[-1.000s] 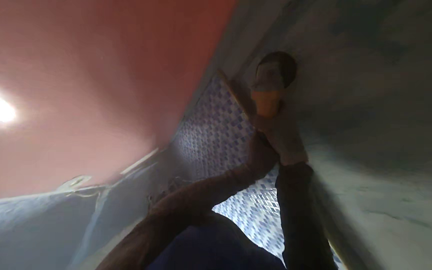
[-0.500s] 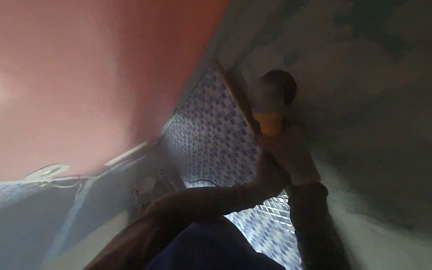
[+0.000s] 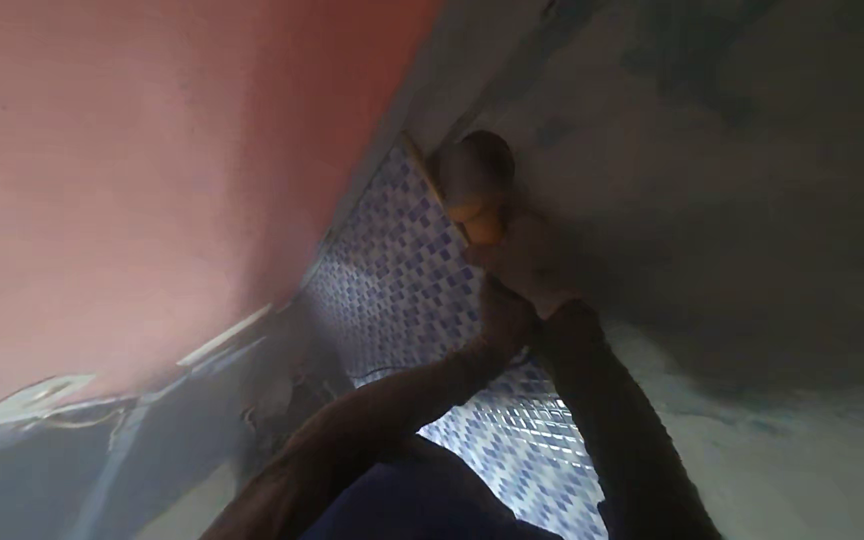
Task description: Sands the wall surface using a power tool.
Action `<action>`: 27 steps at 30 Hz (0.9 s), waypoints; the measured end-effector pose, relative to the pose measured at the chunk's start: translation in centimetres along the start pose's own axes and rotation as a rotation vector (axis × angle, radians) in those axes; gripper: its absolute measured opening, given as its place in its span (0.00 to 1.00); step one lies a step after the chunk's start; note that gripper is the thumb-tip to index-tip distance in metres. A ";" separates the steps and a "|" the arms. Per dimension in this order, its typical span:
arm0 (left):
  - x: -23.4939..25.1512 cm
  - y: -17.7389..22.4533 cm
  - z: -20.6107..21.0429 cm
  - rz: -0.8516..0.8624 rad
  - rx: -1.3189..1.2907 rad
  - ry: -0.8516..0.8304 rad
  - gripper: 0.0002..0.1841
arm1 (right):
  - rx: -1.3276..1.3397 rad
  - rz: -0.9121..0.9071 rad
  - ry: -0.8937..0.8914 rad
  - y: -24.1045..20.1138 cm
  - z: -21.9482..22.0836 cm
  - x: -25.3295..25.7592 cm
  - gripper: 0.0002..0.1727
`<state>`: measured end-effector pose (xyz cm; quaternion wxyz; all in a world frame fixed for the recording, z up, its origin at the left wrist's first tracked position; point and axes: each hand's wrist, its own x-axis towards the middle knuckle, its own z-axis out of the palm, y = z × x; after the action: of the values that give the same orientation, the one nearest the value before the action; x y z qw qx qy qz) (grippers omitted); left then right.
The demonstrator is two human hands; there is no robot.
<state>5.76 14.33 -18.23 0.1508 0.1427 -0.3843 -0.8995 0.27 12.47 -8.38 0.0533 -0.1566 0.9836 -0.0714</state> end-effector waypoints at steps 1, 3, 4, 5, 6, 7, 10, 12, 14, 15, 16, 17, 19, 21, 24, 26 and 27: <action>-0.4 -0.2 0.1 0.012 -0.016 -0.016 0.27 | 0.020 -0.003 0.004 0.2 -0.1 -0.4 0.40; -1.9 -0.4 0.6 0.021 -0.003 -0.061 0.25 | 0.040 0.002 0.019 0.8 -0.5 -1.6 0.43; -3.0 -0.3 0.9 0.010 0.035 -0.087 0.23 | 0.053 0.014 0.032 1.4 -0.7 -2.5 0.44; -4.2 -0.1 1.3 -0.005 0.096 -0.119 0.22 | 0.058 0.015 0.042 2.4 -0.8 -3.3 0.46; -5.4 0.0 1.7 -0.019 0.164 -0.160 0.23 | 0.075 0.011 0.045 3.6 -1.0 -4.3 0.47; -6.4 -0.2 2.1 -0.008 0.234 -0.204 0.22 | 0.089 0.019 0.046 4.5 -1.3 -5.3 0.46; -8.8 -2.1 2.8 0.179 0.415 -0.345 0.20 | 0.087 0.076 0.066 6.6 -1.9 -8.3 0.45; -10.0 -3.0 3.0 0.192 0.462 -0.425 0.19 | 0.115 0.102 0.089 8.0 -1.9 -10.4 0.50; -11.3 -4.3 3.2 0.128 0.341 -0.468 0.19 | 0.154 0.143 0.094 9.6 -1.8 -12.5 0.52; -11.9 -5.0 3.4 0.062 0.237 -0.486 0.19 | 0.170 0.167 0.093 10.5 -1.6 -13.4 0.53; -12.4 -5.6 3.5 0.001 0.171 -0.514 0.19 | 0.182 0.175 0.089 11.4 -1.5 -14.2 0.55; -13.0 -5.7 3.5 -0.040 0.172 -0.563 0.19 | 0.200 0.176 0.086 12.1 -1.4 -15.0 0.55; -13.8 -5.5 3.4 -0.034 0.321 -0.664 0.20 | 0.266 0.150 0.075 13.0 -1.1 -16.0 0.55; -14.2 -5.7 3.4 -0.019 0.396 -0.669 0.20 | 0.290 0.140 0.059 13.4 -0.8 -16.5 0.53; -13.7 -5.8 3.1 -0.045 0.351 -0.581 0.20 | 0.251 0.162 0.013 12.7 -0.6 -15.6 0.50; -12.7 -5.6 2.6 -0.062 0.311 -0.546 0.21 | 0.221 0.149 -0.008 11.9 -0.5 -14.3 0.47; -12.1 -5.4 2.4 -0.073 0.262 -0.518 0.21 | 0.213 0.122 -0.003 11.4 -0.4 -13.5 0.45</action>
<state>15.01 24.06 -18.91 -0.0045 -0.0600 -0.5174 -0.8536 9.59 27.54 -8.67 0.0752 -0.0898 0.9781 -0.1719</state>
